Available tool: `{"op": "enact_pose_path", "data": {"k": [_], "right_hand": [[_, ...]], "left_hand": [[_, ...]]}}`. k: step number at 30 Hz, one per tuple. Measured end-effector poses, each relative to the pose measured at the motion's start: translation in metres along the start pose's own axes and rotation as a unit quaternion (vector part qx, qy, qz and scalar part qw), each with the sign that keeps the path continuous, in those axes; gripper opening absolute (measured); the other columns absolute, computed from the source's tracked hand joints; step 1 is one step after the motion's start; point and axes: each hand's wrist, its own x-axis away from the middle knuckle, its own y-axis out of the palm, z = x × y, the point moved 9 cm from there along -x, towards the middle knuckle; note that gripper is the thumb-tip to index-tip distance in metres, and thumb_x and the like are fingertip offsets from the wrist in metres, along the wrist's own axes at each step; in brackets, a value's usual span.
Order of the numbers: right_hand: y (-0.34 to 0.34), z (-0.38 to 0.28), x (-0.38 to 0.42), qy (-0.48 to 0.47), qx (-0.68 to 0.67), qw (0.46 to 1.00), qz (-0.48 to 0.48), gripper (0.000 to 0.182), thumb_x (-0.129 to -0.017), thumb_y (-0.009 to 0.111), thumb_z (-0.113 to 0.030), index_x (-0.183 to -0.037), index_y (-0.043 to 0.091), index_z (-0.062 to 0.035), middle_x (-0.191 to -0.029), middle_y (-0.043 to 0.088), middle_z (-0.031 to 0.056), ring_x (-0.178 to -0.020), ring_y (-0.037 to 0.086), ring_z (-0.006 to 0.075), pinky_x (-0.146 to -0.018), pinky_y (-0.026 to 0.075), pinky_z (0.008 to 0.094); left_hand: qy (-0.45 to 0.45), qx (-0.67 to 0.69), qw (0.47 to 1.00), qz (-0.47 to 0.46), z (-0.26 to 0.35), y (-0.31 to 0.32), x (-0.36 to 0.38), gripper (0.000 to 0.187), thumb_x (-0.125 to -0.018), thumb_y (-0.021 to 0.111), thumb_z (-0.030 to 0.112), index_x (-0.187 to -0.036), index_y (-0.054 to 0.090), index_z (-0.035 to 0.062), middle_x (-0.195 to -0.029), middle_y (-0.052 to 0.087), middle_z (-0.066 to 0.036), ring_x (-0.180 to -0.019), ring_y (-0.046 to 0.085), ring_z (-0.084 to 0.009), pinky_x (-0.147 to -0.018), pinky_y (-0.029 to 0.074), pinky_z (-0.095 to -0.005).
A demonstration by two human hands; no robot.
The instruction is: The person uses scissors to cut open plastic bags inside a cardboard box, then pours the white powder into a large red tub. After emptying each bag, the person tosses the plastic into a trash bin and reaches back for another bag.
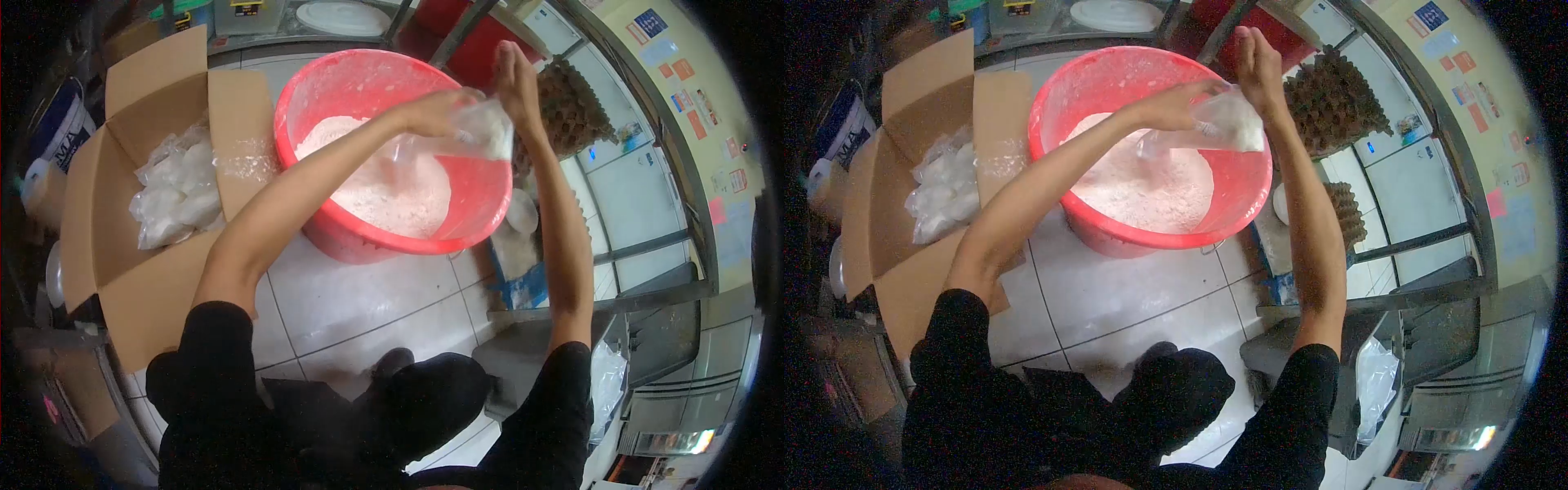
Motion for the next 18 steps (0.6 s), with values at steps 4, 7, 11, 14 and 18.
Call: {"op": "enact_pose_path", "data": {"k": [4,7,11,14,18], "right_hand": [[-0.015,-0.002,0.015,0.064,-0.081,0.992,0.074,0.034,-0.091,0.045,-0.034,-0.088,0.045,0.0000,-0.062,0.049,0.0078,-0.055,0.045,0.0138,-0.054,0.040,0.0288],[-0.037,0.003,0.028,0.043,0.000,0.983,0.180,0.041,-0.085,0.055,-0.036,-0.091,0.042,0.0028,-0.068,0.052,0.0103,-0.061,0.049,0.0165,-0.059,0.041,0.0310],[-0.015,0.044,0.105,0.157,0.106,0.980,0.053,0.041,-0.087,0.051,-0.033,-0.100,0.045,0.0049,-0.084,0.054,0.0191,-0.076,0.053,0.0228,-0.069,0.041,0.0352],[-0.002,0.047,0.133,0.279,0.059,0.959,-0.006,0.040,-0.089,0.045,-0.033,-0.100,0.049,0.0048,-0.086,0.056,0.0191,-0.079,0.054,0.0236,-0.072,0.041,0.0334],[-0.005,0.051,0.112,0.172,0.072,0.982,-0.025,0.038,-0.091,0.039,-0.035,-0.098,0.054,-0.0013,-0.081,0.058,0.0191,-0.074,0.057,0.0303,-0.068,0.043,0.0367]], "left_hand": [[-0.035,0.012,0.994,0.103,-0.002,0.005,-0.007,0.033,-0.075,0.062,0.023,-0.102,0.060,0.0025,-0.091,0.063,-0.014,-0.088,0.060,-0.0229,-0.076,0.045,-0.0338],[-0.071,0.012,0.983,0.171,-0.007,0.006,0.000,0.024,-0.076,0.060,0.018,-0.095,0.064,0.0037,-0.080,0.065,-0.014,-0.077,0.062,-0.0180,-0.069,0.046,-0.0326],[-0.125,0.096,0.955,0.252,-0.017,-0.009,0.016,0.021,-0.076,0.055,0.016,-0.093,0.065,0.0093,-0.079,0.063,-0.017,-0.076,0.064,-0.0227,-0.065,0.047,-0.0365],[-0.155,0.142,0.948,0.238,-0.057,0.010,0.010,0.023,-0.079,0.053,0.014,-0.097,0.064,0.0063,-0.081,0.065,-0.014,-0.075,0.063,-0.0178,-0.067,0.048,-0.0327],[-0.139,0.220,0.954,0.151,-0.053,0.015,0.010,0.026,-0.086,0.053,0.022,-0.102,0.063,0.0038,-0.087,0.063,-0.001,-0.080,0.054,-0.0068,-0.070,0.044,-0.0253]]}}
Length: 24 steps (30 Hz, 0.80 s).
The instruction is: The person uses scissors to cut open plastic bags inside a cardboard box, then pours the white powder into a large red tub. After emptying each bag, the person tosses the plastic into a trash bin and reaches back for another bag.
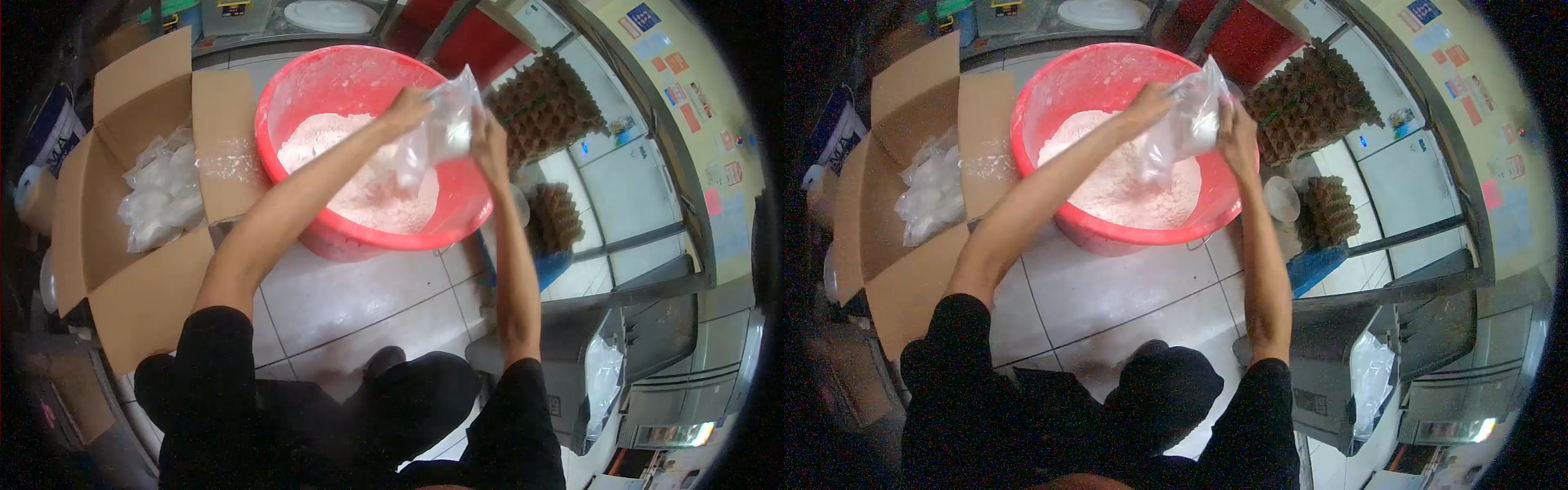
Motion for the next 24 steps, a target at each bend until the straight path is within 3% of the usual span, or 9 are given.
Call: {"op": "enact_pose_path", "data": {"k": [3,6,7,11,12,14,20,21,24], "right_hand": [[-0.010,-0.002,-0.019,-0.017,0.103,0.994,-0.018,0.039,-0.091,0.035,-0.038,-0.096,0.059,-0.0079,-0.074,0.059,0.0205,-0.071,0.057,0.0390,-0.063,0.044,0.0425],[-0.001,0.002,-0.031,-0.052,0.304,0.945,-0.104,0.042,-0.090,0.035,-0.041,-0.092,0.060,-0.0074,-0.077,0.060,0.0206,-0.076,0.057,0.0390,-0.066,0.045,0.0444],[-0.015,0.003,-0.034,-0.029,0.248,0.966,-0.061,0.045,-0.090,0.034,-0.043,-0.090,0.061,-0.0076,-0.078,0.060,0.0215,-0.076,0.057,0.0401,-0.067,0.045,0.0471],[-0.025,0.009,-0.055,-0.056,0.300,0.951,-0.049,0.045,-0.089,0.035,-0.044,-0.088,0.062,-0.0082,-0.077,0.060,0.0218,-0.074,0.058,0.0403,-0.065,0.045,0.0484],[-0.036,-0.005,-0.060,-0.013,0.280,0.959,-0.037,0.044,-0.089,0.035,-0.042,-0.087,0.062,-0.0073,-0.076,0.060,0.0209,-0.075,0.059,0.0392,-0.066,0.045,0.0480],[-0.021,-0.007,-0.066,-0.096,0.368,0.922,-0.075,0.044,-0.090,0.035,-0.042,-0.086,0.062,-0.0066,-0.075,0.061,0.0201,-0.075,0.060,0.0381,-0.066,0.046,0.0470],[-0.018,-0.016,-0.077,-0.069,0.444,0.887,-0.108,0.043,-0.089,0.036,-0.039,-0.082,0.063,-0.0054,-0.074,0.061,0.0198,-0.076,0.060,0.0376,-0.066,0.047,0.0460],[-0.024,-0.018,-0.079,-0.106,0.404,0.907,-0.044,0.046,-0.090,0.034,-0.040,-0.081,0.062,-0.0048,-0.076,0.061,0.0205,-0.076,0.060,0.0382,-0.066,0.047,0.0463],[-0.020,0.001,-0.075,-0.076,0.432,0.896,-0.070,0.048,-0.091,0.031,-0.041,-0.082,0.061,-0.0051,-0.078,0.060,0.0215,-0.077,0.059,0.0384,-0.066,0.047,0.0460]], "left_hand": [[-0.009,-0.036,0.998,-0.057,-0.004,-0.031,-0.018,0.030,-0.087,0.052,0.024,-0.108,0.060,0.0041,-0.093,0.063,-0.004,-0.085,0.056,-0.0089,-0.076,0.044,-0.0246],[0.004,-0.046,0.998,-0.047,-0.014,-0.054,-0.022,0.034,-0.087,0.051,0.028,-0.112,0.057,0.0041,-0.101,0.061,-0.006,-0.090,0.056,-0.0129,-0.081,0.043,-0.0256],[-0.003,-0.063,0.997,-0.033,-0.018,-0.059,-0.019,0.036,-0.087,0.050,0.029,-0.113,0.056,0.0041,-0.104,0.060,-0.007,-0.093,0.056,-0.0146,-0.083,0.043,-0.0267],[-0.019,-0.162,0.986,-0.032,-0.025,-0.061,-0.001,0.044,-0.086,0.051,0.035,-0.117,0.052,0.0043,-0.116,0.054,-0.010,-0.106,0.050,-0.0200,-0.088,0.041,-0.0317],[-0.024,-0.162,0.986,-0.028,-0.021,-0.062,0.003,0.045,-0.086,0.051,0.036,-0.118,0.051,0.0048,-0.117,0.054,-0.010,-0.108,0.049,-0.0212,-0.089,0.040,-0.0325],[-0.035,-0.159,0.986,-0.021,-0.015,-0.063,0.006,0.047,-0.085,0.052,0.038,-0.119,0.050,0.0058,-0.119,0.052,-0.011,-0.111,0.047,-0.0235,-0.091,0.039,-0.0341],[0.012,-0.158,0.986,-0.045,0.015,-0.073,0.006,0.045,-0.086,0.051,0.036,-0.120,0.049,0.0054,-0.117,0.053,-0.012,-0.110,0.047,-0.0241,-0.093,0.037,-0.0339],[0.020,-0.160,0.986,-0.052,0.025,-0.077,0.010,0.045,-0.086,0.051,0.034,-0.120,0.048,0.0052,-0.117,0.053,-0.012,-0.110,0.047,-0.0236,-0.093,0.036,-0.0335],[0.059,-0.167,0.982,-0.061,0.045,-0.087,0.014,0.043,-0.086,0.052,0.031,-0.121,0.046,0.0050,-0.117,0.052,-0.012,-0.110,0.048,-0.0228,-0.092,0.037,-0.0326]]}}
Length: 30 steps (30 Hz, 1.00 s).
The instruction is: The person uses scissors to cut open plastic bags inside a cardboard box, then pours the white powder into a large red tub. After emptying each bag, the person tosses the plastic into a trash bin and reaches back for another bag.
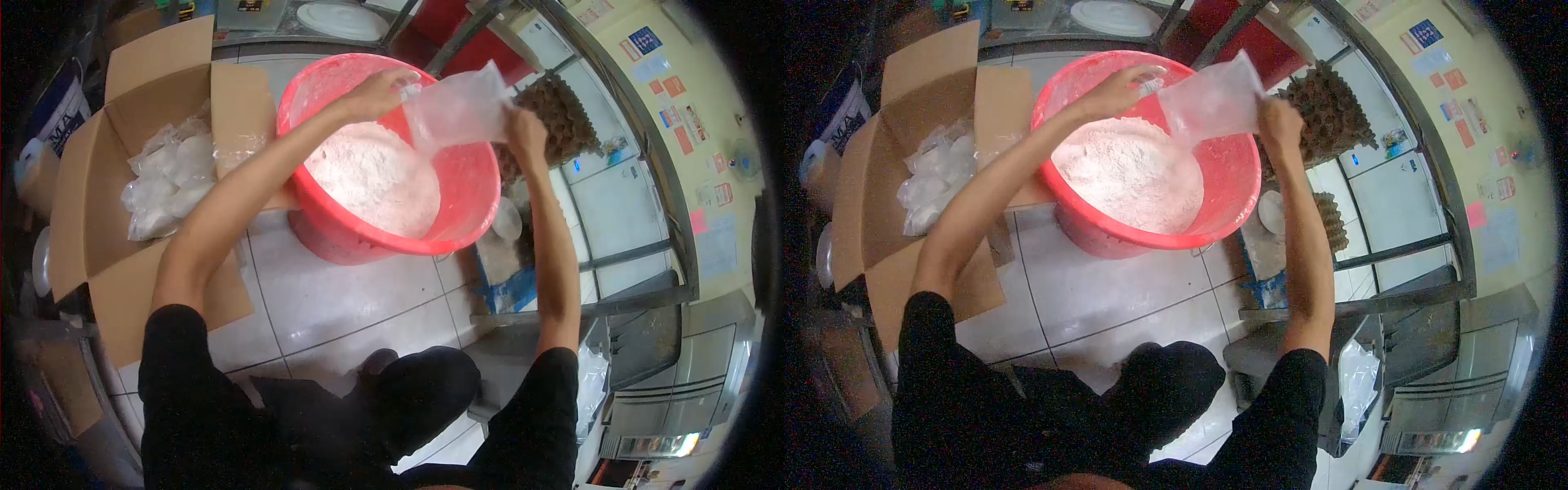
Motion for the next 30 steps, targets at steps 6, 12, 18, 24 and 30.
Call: {"op": "enact_pose_path", "data": {"k": [6,12,18,24,30], "right_hand": [[0.012,0.007,0.027,0.040,-0.034,0.995,0.079,0.050,-0.090,0.032,-0.038,-0.072,0.062,-0.0014,-0.069,0.060,0.0212,-0.065,0.059,0.0394,-0.059,0.047,0.0470],[0.042,-0.002,0.035,-0.043,0.069,0.997,0.018,0.049,-0.086,0.042,-0.038,-0.059,0.062,-0.0018,-0.059,0.057,0.0226,-0.060,0.059,0.0395,-0.057,0.048,0.0448],[0.029,0.013,0.042,0.084,-0.039,0.991,0.093,0.049,-0.085,0.043,-0.038,-0.058,0.062,-0.0017,-0.059,0.057,0.0214,-0.061,0.060,0.0372,-0.058,0.049,0.0447],[0.047,-0.009,0.028,-0.020,0.031,0.999,0.033,0.049,-0.087,0.040,-0.037,-0.061,0.062,-0.0005,-0.062,0.058,0.0218,-0.059,0.059,0.0380,-0.057,0.048,0.0449],[0.039,0.011,0.023,0.077,0.030,0.995,0.062,0.050,-0.087,0.040,-0.040,-0.064,0.063,-0.0010,-0.066,0.059,0.0228,-0.061,0.060,0.0390,-0.057,0.048,0.0456]], "left_hand": [[0.048,-0.026,0.999,0.004,0.023,-0.053,0.024,0.039,-0.086,0.052,0.027,-0.117,0.048,0.0048,-0.108,0.054,-0.012,-0.102,0.051,-0.0213,-0.086,0.041,-0.0316],[0.055,-0.128,0.990,-0.010,0.041,-0.106,0.056,0.035,-0.084,0.052,0.023,-0.113,0.050,0.0041,-0.105,0.055,-0.011,-0.099,0.051,-0.0191,-0.085,0.041,-0.0318],[-0.051,-0.207,0.976,-0.052,0.037,-0.160,0.112,0.034,-0.085,0.051,0.024,-0.112,0.051,0.0034,-0.103,0.057,-0.010,-0.099,0.051,-0.0181,-0.086,0.039,-0.0325],[-0.098,-0.215,0.969,-0.069,0.015,-0.202,0.157,0.033,-0.085,0.052,0.025,-0.111,0.053,0.0037,-0.106,0.057,-0.009,-0.099,0.051,-0.0176,-0.085,0.040,-0.0324],[-0.177,-0.230,0.945,-0.150,-0.005,-0.207,0.190,0.030,-0.086,0.052,0.025,-0.109,0.053,0.0057,-0.104,0.057,-0.008,-0.096,0.052,-0.0178,-0.081,0.042,-0.0326]]}}
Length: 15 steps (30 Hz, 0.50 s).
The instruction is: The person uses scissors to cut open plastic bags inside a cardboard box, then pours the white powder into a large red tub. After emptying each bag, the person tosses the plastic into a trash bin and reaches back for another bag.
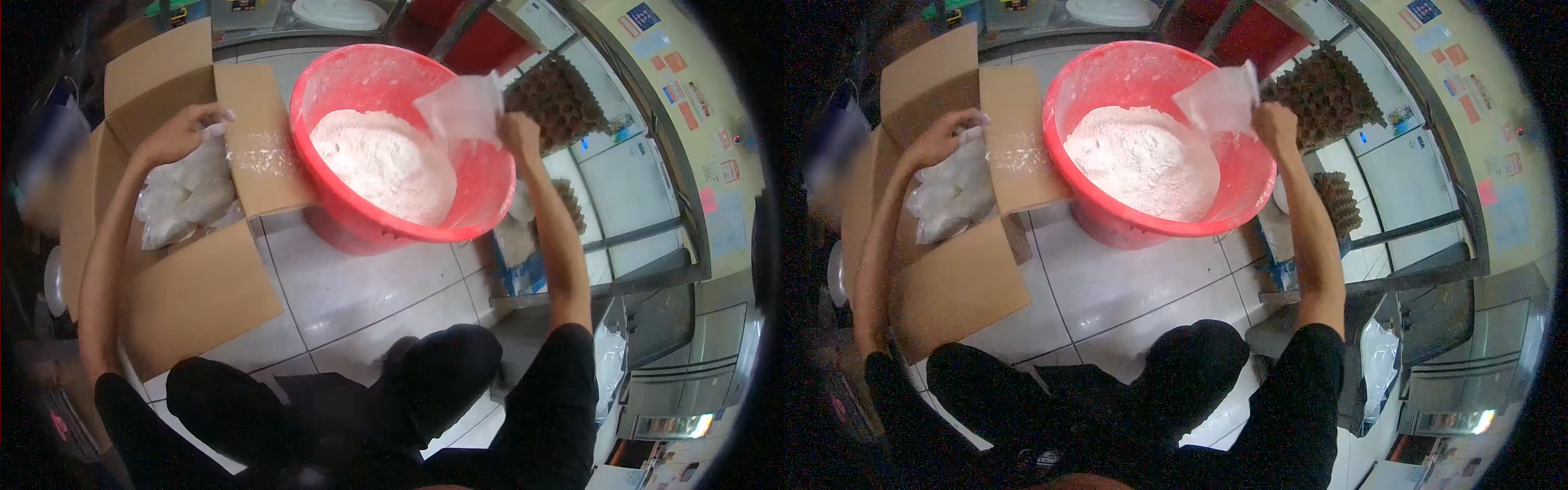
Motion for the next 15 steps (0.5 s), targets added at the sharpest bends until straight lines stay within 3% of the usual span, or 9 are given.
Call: {"op": "enact_pose_path", "data": {"k": [2,6,9,12,13,15], "right_hand": [[0.002,-0.001,0.001,-0.021,-0.004,1.000,-0.016,0.051,-0.086,0.040,-0.041,-0.063,0.063,-0.0012,-0.064,0.059,0.0227,-0.061,0.060,0.0396,-0.057,0.049,0.0455],[0.005,-0.017,0.007,-0.111,0.020,0.993,-0.033,0.051,-0.086,0.039,-0.040,-0.061,0.062,-0.0015,-0.063,0.058,0.0228,-0.062,0.060,0.0392,-0.056,0.049,0.0453],[-0.006,0.003,-0.003,0.007,-0.041,0.999,-0.015,0.050,-0.086,0.040,-0.038,-0.060,0.062,-0.0012,-0.063,0.058,0.0226,-0.061,0.059,0.0390,-0.056,0.048,0.0456],[-0.021,-0.016,0.001,-0.039,-0.038,0.998,0.035,0.048,-0.086,0.042,-0.036,-0.059,0.061,-0.0010,-0.062,0.058,0.0231,-0.059,0.059,0.0385,-0.056,0.048,0.0463],[-0.029,-0.003,0.000,0.040,-0.120,0.990,0.065,0.045,-0.085,0.043,-0.034,-0.060,0.062,-0.0010,-0.063,0.058,0.0234,-0.059,0.058,0.0393,-0.058,0.048,0.0466],[-0.008,-0.020,-0.003,-0.053,-0.058,0.997,-0.008,0.044,-0.084,0.044,-0.034,-0.061,0.062,-0.0003,-0.064,0.057,0.0237,-0.060,0.058,0.0397,-0.058,0.047,0.0461]], "left_hand": [[-0.026,-0.026,0.998,-0.048,-0.012,0.008,0.005,0.028,-0.087,0.051,0.026,-0.107,0.054,0.0064,-0.102,0.057,-0.008,-0.095,0.052,-0.0185,-0.080,0.043,-0.0332],[-0.021,-0.035,0.999,-0.034,-0.010,0.011,0.016,0.024,-0.084,0.054,0.022,-0.100,0.057,0.0043,-0.093,0.060,-0.009,-0.087,0.055,-0.0190,-0.075,0.044,-0.0324],[-0.022,-0.046,0.999,-0.017,-0.013,0.010,0.018,0.025,-0.084,0.055,0.023,-0.100,0.057,0.0051,-0.092,0.060,-0.010,-0.086,0.056,-0.0192,-0.076,0.044,-0.0329],[-0.023,-0.051,0.998,-0.034,-0.017,0.010,0.017,0.027,-0.084,0.055,0.025,-0.103,0.056,0.0061,-0.093,0.059,-0.011,-0.088,0.055,-0.0202,-0.078,0.044,-0.0335],[-0.028,-0.058,0.997,-0.044,-0.019,0.010,0.017,0.029,-0.084,0.055,0.026,-0.106,0.055,0.0066,-0.096,0.059,-0.011,-0.090,0.055,-0.0214,-0.079,0.043,-0.0342],[-0.039,-0.062,0.996,-0.051,-0.024,0.015,0.022,0.030,-0.084,0.055,0.027,-0.107,0.054,0.0067,-0.097,0.058,-0.011,-0.091,0.054,-0.0210,-0.080,0.043,-0.0336]]}}
